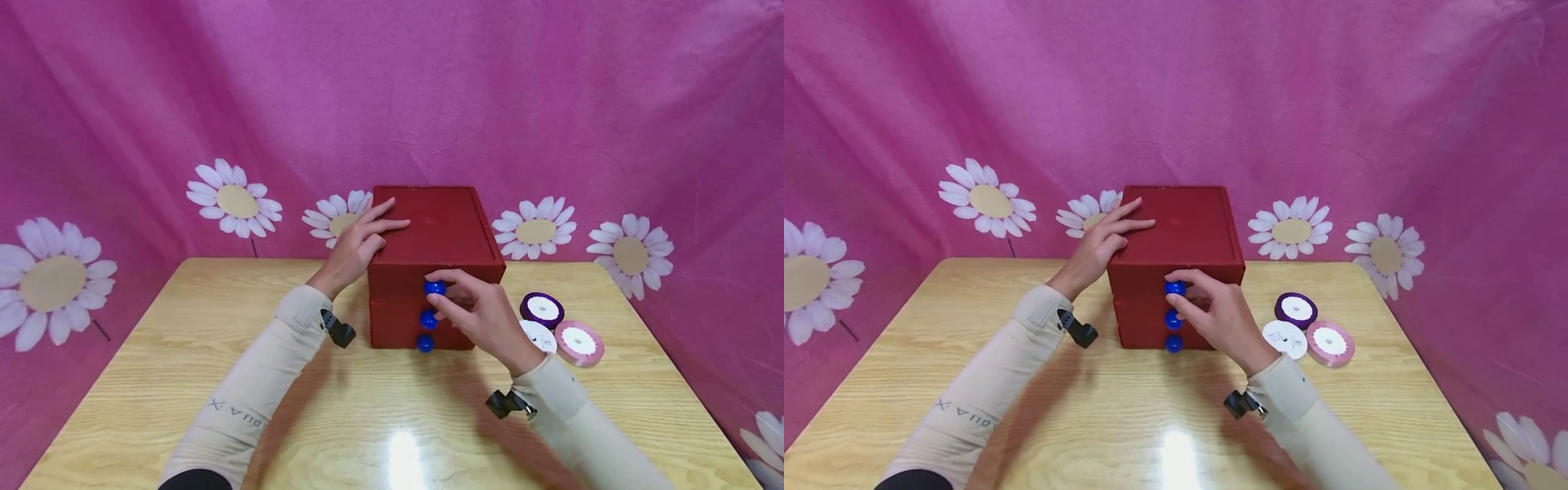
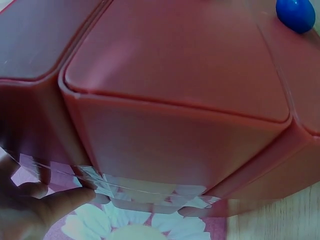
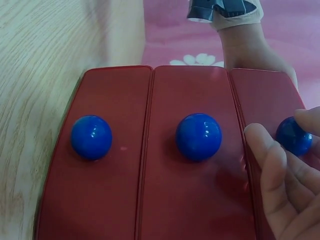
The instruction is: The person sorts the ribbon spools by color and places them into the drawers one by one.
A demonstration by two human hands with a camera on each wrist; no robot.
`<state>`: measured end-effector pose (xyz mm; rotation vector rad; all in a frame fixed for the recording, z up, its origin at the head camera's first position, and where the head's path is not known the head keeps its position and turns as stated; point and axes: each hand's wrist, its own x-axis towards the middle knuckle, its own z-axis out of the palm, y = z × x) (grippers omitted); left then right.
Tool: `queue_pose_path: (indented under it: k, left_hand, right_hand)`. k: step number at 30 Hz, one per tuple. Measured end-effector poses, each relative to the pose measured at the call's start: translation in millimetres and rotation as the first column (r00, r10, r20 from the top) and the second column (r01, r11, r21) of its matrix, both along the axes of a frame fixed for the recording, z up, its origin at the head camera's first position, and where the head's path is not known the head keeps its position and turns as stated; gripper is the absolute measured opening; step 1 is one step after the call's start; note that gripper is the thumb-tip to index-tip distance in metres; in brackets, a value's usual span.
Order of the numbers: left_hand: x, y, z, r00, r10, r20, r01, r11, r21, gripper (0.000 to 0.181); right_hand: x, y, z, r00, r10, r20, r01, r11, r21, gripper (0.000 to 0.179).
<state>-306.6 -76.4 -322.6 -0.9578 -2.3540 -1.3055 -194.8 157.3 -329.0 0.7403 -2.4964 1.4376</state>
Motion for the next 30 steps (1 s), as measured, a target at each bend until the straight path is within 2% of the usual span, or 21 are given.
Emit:
queue_pose_path:
  k: [5,9,13,21,30]
  left_hand:
    - [2.9,-0.8,0.8,1.000,0.016,0.004,-0.016,1.000,0.013,0.047]
    - [2.8,-1.9,1.7,0.999,0.038,-0.004,-0.038,0.999,0.021,0.047]
    - [2.7,-1.8,3.4,0.999,0.050,0.007,-0.051,0.998,0.038,0.047]
    - [3.2,-2.4,2.2,0.999,0.043,0.018,-0.044,0.998,0.052,0.047]
    - [0.4,-0.4,-1.2,1.000,0.013,0.002,-0.013,0.999,0.046,0.047]
  right_hand:
    - [-10.0,5,-13.1,1.000,0.020,-0.012,-0.020,1.000,-0.015,0.035]
    - [-12.6,4,-13.4,0.999,0.029,-0.034,-0.029,0.999,-0.017,0.034]
    - [-10.0,1,-7.3,1.000,0.020,-0.024,-0.021,1.000,-0.021,0.034]
    - [6.8,-7,11.8,1.000,-0.006,0.013,0.006,1.000,-0.023,0.034]
    - [12.3,-5,9.1,0.999,-0.026,0.040,0.027,0.999,-0.034,0.035]
